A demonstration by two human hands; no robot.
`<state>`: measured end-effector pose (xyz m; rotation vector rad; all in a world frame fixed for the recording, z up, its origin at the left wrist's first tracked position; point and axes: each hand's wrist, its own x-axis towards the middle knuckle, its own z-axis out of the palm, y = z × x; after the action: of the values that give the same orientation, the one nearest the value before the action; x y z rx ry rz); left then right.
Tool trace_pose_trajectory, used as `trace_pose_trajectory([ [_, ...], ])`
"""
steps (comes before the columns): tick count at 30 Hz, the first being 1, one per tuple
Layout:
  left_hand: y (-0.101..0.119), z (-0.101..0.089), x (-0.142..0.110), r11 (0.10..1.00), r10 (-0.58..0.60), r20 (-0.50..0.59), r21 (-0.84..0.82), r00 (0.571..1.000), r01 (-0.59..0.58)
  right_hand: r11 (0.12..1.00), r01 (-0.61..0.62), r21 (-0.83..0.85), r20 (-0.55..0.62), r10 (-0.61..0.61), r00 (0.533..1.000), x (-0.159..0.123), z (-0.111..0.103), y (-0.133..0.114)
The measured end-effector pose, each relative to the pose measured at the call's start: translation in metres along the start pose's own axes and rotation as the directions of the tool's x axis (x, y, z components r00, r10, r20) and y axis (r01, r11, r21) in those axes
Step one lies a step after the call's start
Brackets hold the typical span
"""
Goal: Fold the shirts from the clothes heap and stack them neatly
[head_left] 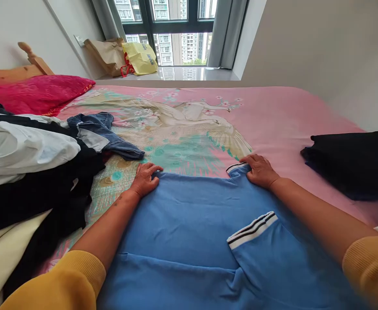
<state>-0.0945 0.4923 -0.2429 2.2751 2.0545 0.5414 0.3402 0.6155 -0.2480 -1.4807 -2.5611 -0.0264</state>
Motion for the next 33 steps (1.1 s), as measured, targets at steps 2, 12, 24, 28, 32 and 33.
trace_pose_trajectory([
  [2,0.002,-0.002,0.002,0.999,-0.003,0.008,0.034,1.0,0.002,0.998,-0.027,-0.049,0.069,0.031,0.997,0.006,-0.01,-0.004],
  [12,0.02,-0.045,0.019,0.98,-0.017,0.221,0.197,0.975,-0.027,0.98,-0.036,-0.198,0.269,0.09,0.959,-0.015,-0.092,-0.025],
  [24,0.042,-0.104,-0.071,0.983,0.109,0.152,0.128,0.982,-0.129,0.999,0.05,-0.01,0.178,-0.048,0.983,-0.131,-0.17,-0.044],
  [28,0.048,-0.113,-0.101,0.986,0.106,0.159,0.108,0.982,-0.124,0.998,0.067,-0.02,0.174,-0.063,0.983,-0.17,-0.173,-0.061],
  [32,0.049,-0.103,-0.133,0.993,0.084,0.211,0.065,0.974,-0.1,0.995,0.069,-0.073,0.228,-0.051,0.972,-0.206,-0.151,-0.073],
  [33,0.048,-0.1,-0.14,0.996,0.068,0.217,0.048,0.974,-0.08,0.993,0.073,-0.092,0.244,-0.048,0.969,-0.212,-0.143,-0.075],
])
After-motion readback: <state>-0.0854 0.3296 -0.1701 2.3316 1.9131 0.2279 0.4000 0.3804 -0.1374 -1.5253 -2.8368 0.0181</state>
